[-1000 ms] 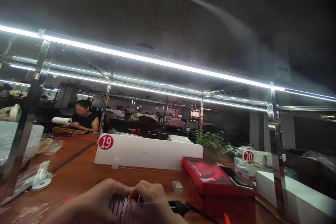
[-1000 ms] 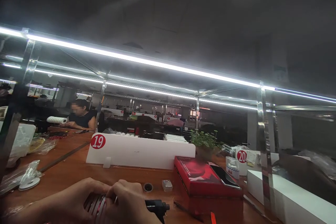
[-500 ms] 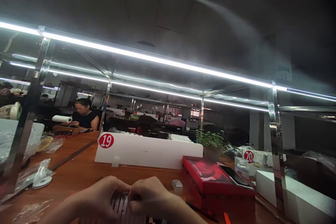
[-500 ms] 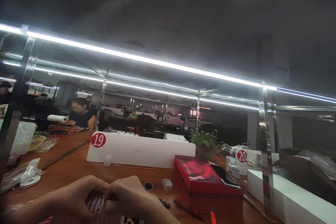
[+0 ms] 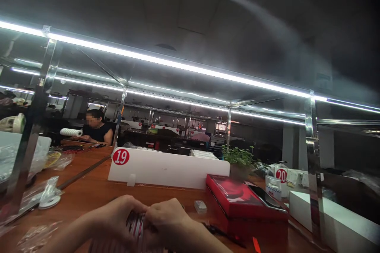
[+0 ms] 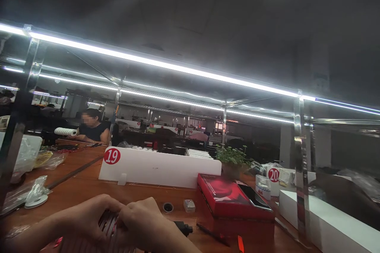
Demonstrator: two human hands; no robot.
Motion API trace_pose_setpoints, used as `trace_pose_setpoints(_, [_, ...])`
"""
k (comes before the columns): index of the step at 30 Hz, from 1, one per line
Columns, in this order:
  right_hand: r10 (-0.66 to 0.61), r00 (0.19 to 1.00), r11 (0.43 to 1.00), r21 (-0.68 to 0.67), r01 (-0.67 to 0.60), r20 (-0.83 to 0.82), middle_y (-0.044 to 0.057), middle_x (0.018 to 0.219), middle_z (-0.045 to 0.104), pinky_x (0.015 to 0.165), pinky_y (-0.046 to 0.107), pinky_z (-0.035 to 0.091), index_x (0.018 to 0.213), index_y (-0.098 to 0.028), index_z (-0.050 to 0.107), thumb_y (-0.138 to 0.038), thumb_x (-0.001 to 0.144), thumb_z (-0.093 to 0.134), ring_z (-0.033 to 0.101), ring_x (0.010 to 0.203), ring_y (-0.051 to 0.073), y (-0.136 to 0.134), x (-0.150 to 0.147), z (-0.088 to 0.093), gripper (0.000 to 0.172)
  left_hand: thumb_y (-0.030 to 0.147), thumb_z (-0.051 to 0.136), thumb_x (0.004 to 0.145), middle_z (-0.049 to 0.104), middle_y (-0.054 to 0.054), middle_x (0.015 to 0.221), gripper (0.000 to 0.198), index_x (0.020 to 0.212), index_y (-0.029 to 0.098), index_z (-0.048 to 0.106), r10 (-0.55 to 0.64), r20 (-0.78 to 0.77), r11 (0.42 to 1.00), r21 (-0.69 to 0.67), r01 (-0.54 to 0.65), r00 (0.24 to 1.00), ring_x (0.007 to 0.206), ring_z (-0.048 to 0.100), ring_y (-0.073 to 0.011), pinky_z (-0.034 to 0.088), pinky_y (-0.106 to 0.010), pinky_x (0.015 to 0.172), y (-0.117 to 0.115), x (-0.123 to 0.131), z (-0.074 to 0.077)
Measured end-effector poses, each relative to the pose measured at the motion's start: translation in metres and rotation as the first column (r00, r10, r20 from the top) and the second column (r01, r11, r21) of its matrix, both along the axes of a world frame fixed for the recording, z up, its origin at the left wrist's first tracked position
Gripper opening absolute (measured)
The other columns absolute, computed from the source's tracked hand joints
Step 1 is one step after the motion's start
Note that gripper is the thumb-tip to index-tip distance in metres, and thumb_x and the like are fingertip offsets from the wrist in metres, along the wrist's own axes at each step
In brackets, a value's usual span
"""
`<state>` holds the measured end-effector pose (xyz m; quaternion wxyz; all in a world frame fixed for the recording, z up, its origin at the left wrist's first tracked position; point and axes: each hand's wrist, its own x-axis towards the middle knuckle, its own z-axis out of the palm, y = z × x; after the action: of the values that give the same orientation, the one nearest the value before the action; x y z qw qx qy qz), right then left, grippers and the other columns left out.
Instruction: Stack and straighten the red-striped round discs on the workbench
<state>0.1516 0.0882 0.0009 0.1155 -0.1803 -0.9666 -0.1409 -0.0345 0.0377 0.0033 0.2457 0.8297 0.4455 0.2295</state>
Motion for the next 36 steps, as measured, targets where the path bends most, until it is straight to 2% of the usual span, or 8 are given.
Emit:
trace_pose_setpoints(4, [0.1, 0.961, 0.985, 0.163, -0.058, -0.259, -0.007, 0.068, 0.066, 0.043, 0.026, 0.021, 0.072, -0.025, 0.06, -0.032, 0.071, 0.065, 0.059, 0.058, 0.013, 0.003, 0.002, -0.019, 0.008, 0.022, 0.071, 0.051, 0.06, 0.009, 0.076, 0.046, 0.097, 0.025, 0.069, -0.051, 0.019, 0.999, -0.016, 0.051, 0.999, 0.067, 0.047, -0.0133, 0.034, -0.021, 0.059, 0.001, 0.001, 0.002])
trace_pose_setpoints(7, [0.308, 0.823, 0.921, 0.367, -0.132, -0.478, -0.006, 0.062, 0.061, 0.045, 0.025, 0.028, 0.069, -0.024, 0.056, -0.022, 0.072, 0.058, 0.053, 0.051, 0.012, 0.005, 0.005, -0.031, 0.004, 0.028, 0.074, 0.049, 0.066, 0.007, 0.088, 0.053, 0.101, 0.024, 0.068, -0.075, 0.026, 0.996, -0.043, 0.076, 0.997, 0.078, 0.055, -0.0188, 0.038, -0.023, 0.066, 0.005, 0.001, 0.004])
trace_pose_setpoints(10, [0.458, 0.69, 0.862, 0.471, -0.19, -0.561, -0.004, 0.061, 0.058, 0.044, 0.025, 0.03, 0.072, -0.025, 0.055, -0.026, 0.076, 0.049, 0.048, 0.048, 0.013, 0.005, 0.006, -0.035, 0.008, 0.033, 0.076, 0.049, 0.067, 0.006, 0.088, 0.051, 0.098, 0.022, 0.069, -0.084, 0.022, 0.994, -0.066, 0.085, 0.996, 0.08, 0.056, -0.0204, 0.039, -0.024, 0.067, 0.01, -0.002, 0.004])
trace_pose_setpoints(13, [0.499, 0.637, 0.841, 0.507, -0.191, -0.587, -0.004, 0.061, 0.056, 0.042, 0.025, 0.027, 0.072, -0.025, 0.054, -0.027, 0.075, 0.046, 0.044, 0.046, 0.013, 0.003, 0.005, -0.035, 0.009, 0.036, 0.076, 0.049, 0.066, 0.007, 0.085, 0.052, 0.098, 0.021, 0.069, -0.093, 0.022, 0.992, -0.088, 0.094, 0.995, 0.079, 0.056, -0.02, 0.04, -0.024, 0.069, 0.015, -0.004, 0.002])
trace_pose_setpoints(18, [0.499, 0.646, 0.829, 0.535, -0.162, -0.578, -0.003, 0.057, 0.053, 0.04, 0.026, 0.024, 0.066, -0.024, 0.052, -0.025, 0.073, 0.046, 0.042, 0.046, 0.013, 0.001, 0.003, -0.036, 0.009, 0.037, 0.077, 0.048, 0.064, 0.007, 0.084, 0.052, 0.096, 0.019, 0.068, -0.1, 0.026, 0.99, -0.1, 0.102, 0.995, 0.076, 0.054, -0.0185, 0.04, -0.024, 0.068, 0.015, -0.003, 0.002])
trace_pose_setpoints(24, [0.493, 0.727, 0.778, 0.615, -0.125, -0.477, -0.001, 0.059, 0.053, 0.038, 0.028, 0.025, 0.064, -0.02, 0.051, -0.02, 0.07, 0.047, 0.043, 0.046, 0.014, -0.009, 0.008, -0.033, 0.007, 0.03, 0.081, 0.043, 0.063, 0.006, 0.084, 0.063, 0.104, 0.023, 0.068, -0.054, 0.035, 0.99, -0.126, 0.058, 0.998, 0.08, 0.051, -0.0191, 0.035, -0.024, 0.067, 0.01, -0.002, 0.006])
trace_pose_setpoints(28, [0.424, 0.774, 0.806, 0.586, -0.085, -0.47, -0.001, 0.061, 0.054, 0.041, 0.029, 0.028, 0.067, -0.02, 0.051, -0.016, 0.07, 0.049, 0.046, 0.049, 0.015, -0.019, 0.011, -0.032, 0.006, 0.028, 0.081, 0.043, 0.061, 0.007, 0.079, 0.059, 0.101, 0.023, 0.069, -0.083, 0.074, 0.975, -0.199, 0.096, 0.994, 0.075, 0.048, -0.015, 0.033, -0.023, 0.065, 0.012, -0.003, 0.009])
trace_pose_setpoints(36, [0.513, 0.635, 0.773, 0.632, -0.051, -0.577, -0.003, 0.053, 0.048, 0.046, 0.03, 0.02, 0.058, -0.02, 0.044, -0.019, 0.075, 0.048, 0.041, 0.048, 0.014, -0.031, -0.003, -0.045, 0.018, 0.03, 0.078, 0.055, 0.07, 0.001, 0.086, 0.049, 0.102, 0.022, 0.068, -0.075, 0.14, 0.903, -0.411, 0.127, 0.987, 0.072, 0.056, -0.0137, 0.039, -0.027, 0.069, 0.021, -0.009, 0.02])
